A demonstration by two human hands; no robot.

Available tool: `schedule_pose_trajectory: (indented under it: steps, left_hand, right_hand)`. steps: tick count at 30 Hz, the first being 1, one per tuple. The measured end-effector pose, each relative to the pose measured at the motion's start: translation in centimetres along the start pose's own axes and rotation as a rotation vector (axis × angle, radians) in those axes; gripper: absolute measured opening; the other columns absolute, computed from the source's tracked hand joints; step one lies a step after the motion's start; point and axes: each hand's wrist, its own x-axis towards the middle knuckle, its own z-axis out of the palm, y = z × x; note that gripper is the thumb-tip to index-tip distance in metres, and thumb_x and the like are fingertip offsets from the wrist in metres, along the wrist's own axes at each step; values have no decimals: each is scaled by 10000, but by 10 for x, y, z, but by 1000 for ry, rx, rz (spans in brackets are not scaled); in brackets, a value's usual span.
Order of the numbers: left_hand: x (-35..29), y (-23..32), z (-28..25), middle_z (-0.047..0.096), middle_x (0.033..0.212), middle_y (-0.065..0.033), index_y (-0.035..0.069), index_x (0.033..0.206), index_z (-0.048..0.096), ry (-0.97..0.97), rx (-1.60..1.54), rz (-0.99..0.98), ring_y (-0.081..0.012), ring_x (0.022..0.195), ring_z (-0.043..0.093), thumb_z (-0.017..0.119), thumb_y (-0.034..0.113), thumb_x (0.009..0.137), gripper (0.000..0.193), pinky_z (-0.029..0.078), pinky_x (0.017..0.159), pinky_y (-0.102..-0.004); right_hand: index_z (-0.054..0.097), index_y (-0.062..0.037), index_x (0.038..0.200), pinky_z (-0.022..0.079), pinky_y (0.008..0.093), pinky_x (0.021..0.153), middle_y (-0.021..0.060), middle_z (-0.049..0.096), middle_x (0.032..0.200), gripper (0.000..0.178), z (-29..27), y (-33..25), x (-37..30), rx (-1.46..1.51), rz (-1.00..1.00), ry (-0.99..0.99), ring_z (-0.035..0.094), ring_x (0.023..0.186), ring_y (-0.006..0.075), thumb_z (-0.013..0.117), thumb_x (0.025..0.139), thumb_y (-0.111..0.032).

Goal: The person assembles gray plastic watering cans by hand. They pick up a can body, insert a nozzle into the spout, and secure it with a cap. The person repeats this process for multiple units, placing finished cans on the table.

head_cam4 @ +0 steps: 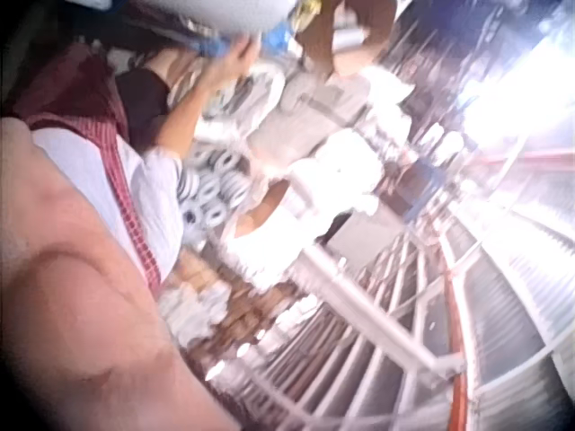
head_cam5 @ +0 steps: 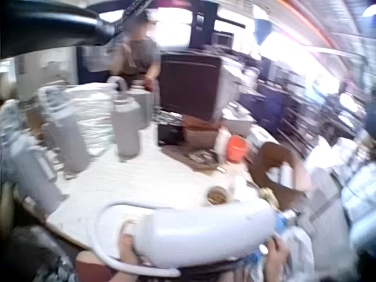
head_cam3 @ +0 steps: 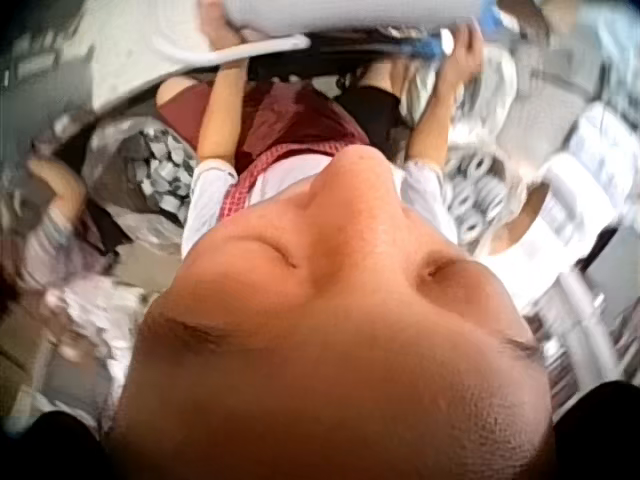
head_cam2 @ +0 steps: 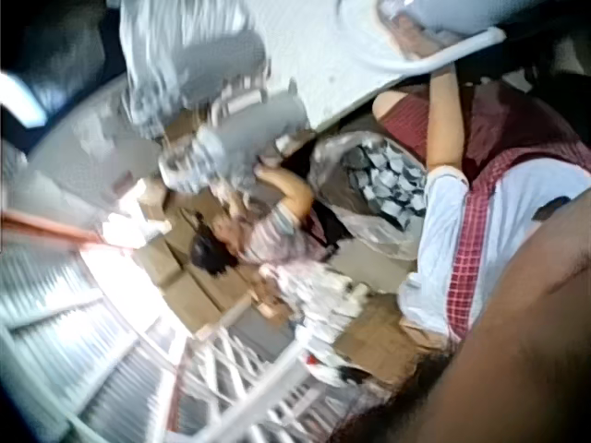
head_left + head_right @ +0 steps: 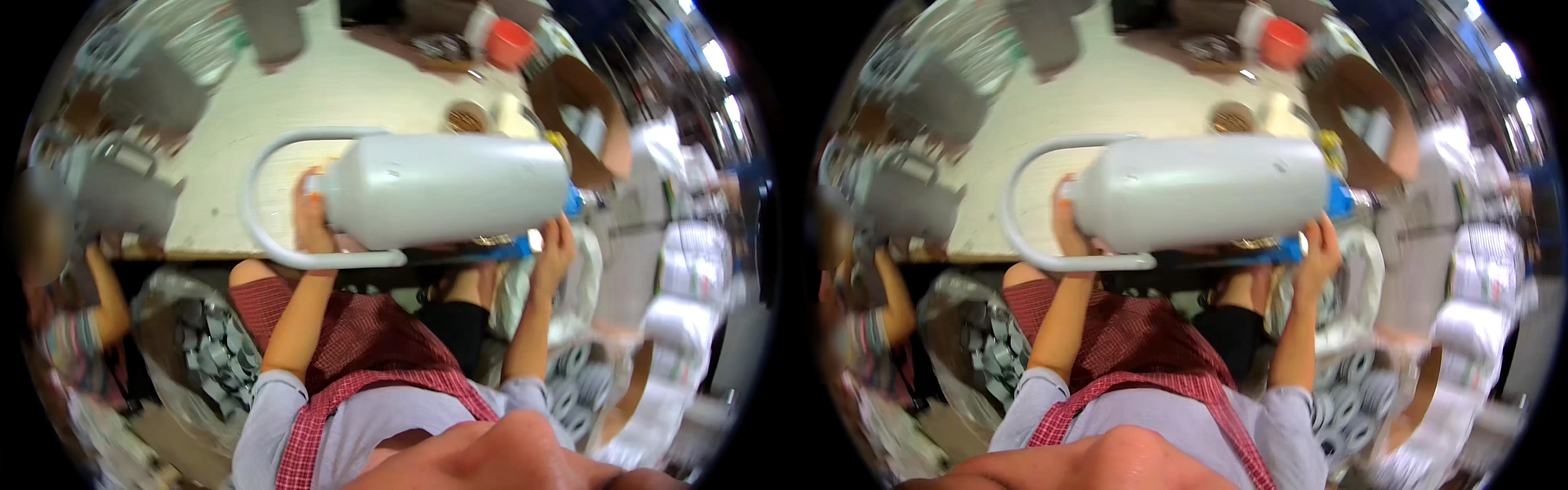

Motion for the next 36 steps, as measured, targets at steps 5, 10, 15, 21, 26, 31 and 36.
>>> schedule_pose_trajectory:
  steps: [5,10,15,21,26,31,36]
  left_hand:
    - [3,-7,-13,540,1290,-129,99,1360,454,11,-226,-103,-292,1173,550,524,399,947,515,483,976,-417]
    - [-4,-7,-26,551,1197,-153,19,1329,432,85,155,203,-254,1083,577,531,398,940,552,509,902,-386]
    - [0,-10,-45,558,1219,-163,-12,1280,481,124,42,-10,-235,1085,585,408,388,997,496,504,917,-377]
    - [20,-26,-93,489,1371,-185,-50,1366,417,-80,433,151,-252,1224,520,311,323,1040,507,447,1027,-388]
    - [-7,15,-31,483,1386,-170,-29,1382,411,250,188,-97,-258,1232,516,351,406,1023,567,444,1030,-406]
    - [-2,-16,-84,492,1392,-118,57,1404,429,-27,-226,-223,-279,1217,517,514,567,925,705,445,1023,-460]
    - [26,-71,-119,593,1185,-111,-22,1241,516,-185,-11,28,-209,1038,580,701,566,806,754,488,896,-368]
  right_hand:
    - [603,8,1234,457,254,883,19,629,1000,332,7,5,-6,15,-152,-34,589,933,123,626,919,-94]
    - [608,8,1172,509,264,783,85,659,1015,258,-80,154,-10,259,91,264,637,868,144,609,942,-109]
    - [587,-1,1209,493,425,885,209,661,1113,399,-202,363,39,-813,157,265,634,1008,378,610,839,-149]
    - [673,-93,1094,489,466,872,207,672,1069,331,-219,457,94,-1109,149,158,626,1020,392,571,838,-275]
    - [594,-63,1084,502,458,800,182,650,990,331,-223,355,56,-1360,-87,-241,641,911,351,627,802,-233]
    - [548,-49,1086,510,415,735,167,616,977,322,-234,189,7,-872,-91,-35,629,847,352,630,775,-54]
    - [550,-57,1091,520,390,717,156,636,992,388,-185,21,3,-735,-523,-100,640,827,338,645,724,27]
